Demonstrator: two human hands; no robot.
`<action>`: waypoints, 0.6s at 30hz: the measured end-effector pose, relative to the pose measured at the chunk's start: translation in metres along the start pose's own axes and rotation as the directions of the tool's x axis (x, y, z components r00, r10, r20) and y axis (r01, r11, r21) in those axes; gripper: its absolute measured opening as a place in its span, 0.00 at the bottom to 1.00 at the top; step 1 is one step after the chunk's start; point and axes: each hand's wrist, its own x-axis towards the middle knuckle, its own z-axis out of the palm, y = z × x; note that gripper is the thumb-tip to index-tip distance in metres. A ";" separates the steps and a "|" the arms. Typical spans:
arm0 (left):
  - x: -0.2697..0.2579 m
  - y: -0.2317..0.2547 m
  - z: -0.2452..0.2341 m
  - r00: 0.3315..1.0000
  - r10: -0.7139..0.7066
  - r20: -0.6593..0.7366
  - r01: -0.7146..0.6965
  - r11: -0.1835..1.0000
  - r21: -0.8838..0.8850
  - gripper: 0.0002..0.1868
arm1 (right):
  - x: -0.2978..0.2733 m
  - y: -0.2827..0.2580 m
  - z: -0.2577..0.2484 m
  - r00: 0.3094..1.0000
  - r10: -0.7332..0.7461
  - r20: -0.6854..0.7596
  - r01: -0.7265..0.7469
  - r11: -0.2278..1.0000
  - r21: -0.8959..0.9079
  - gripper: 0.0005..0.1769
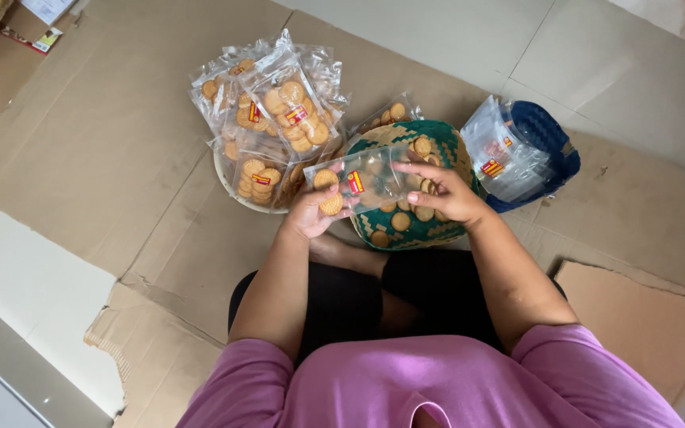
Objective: Manually packaging small cookies into individual plastic bags from a larger basket while sitting on the floor.
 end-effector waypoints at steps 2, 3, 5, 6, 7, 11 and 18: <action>0.000 0.005 0.004 1.000 -0.005 0.005 0.005 1.000 0.005 0.29 | 0.004 -0.007 -0.001 1.000 -0.001 0.011 0.001 1.000 0.006 0.23; -0.002 0.007 0.007 1.000 -0.006 -0.015 0.006 1.000 0.021 0.29 | 0.004 -0.007 0.002 1.000 0.013 -0.006 -0.013 1.000 0.012 0.21; -0.003 0.006 0.006 0.999 -0.014 -0.038 0.016 0.999 0.037 0.28 | 0.005 0.001 0.005 0.999 0.034 -0.025 -0.034 0.999 0.023 0.19; -0.002 0.004 0.003 0.999 -0.010 -0.032 0.011 0.999 0.035 0.27 | 0.005 0.008 0.006 1.000 -0.012 -0.025 0.011 1.000 -0.022 0.14; 0.001 0.003 -0.001 1.000 -0.003 -0.025 0.004 0.999 0.035 0.27 | 0.007 0.014 0.006 0.998 -0.061 -0.022 0.059 0.996 -0.067 0.10; 0.000 0.007 0.003 1.000 0.023 0.012 -0.023 1.000 -0.004 0.31 | 0.006 0.011 0.008 0.997 -0.075 -0.010 0.074 0.995 -0.064 0.08; -0.014 0.026 0.024 0.988 0.053 -0.148 -0.066 0.995 -0.081 0.13 | -0.005 0.103 0.028 0.872 0.383 -0.306 -0.466 0.840 -0.277 0.09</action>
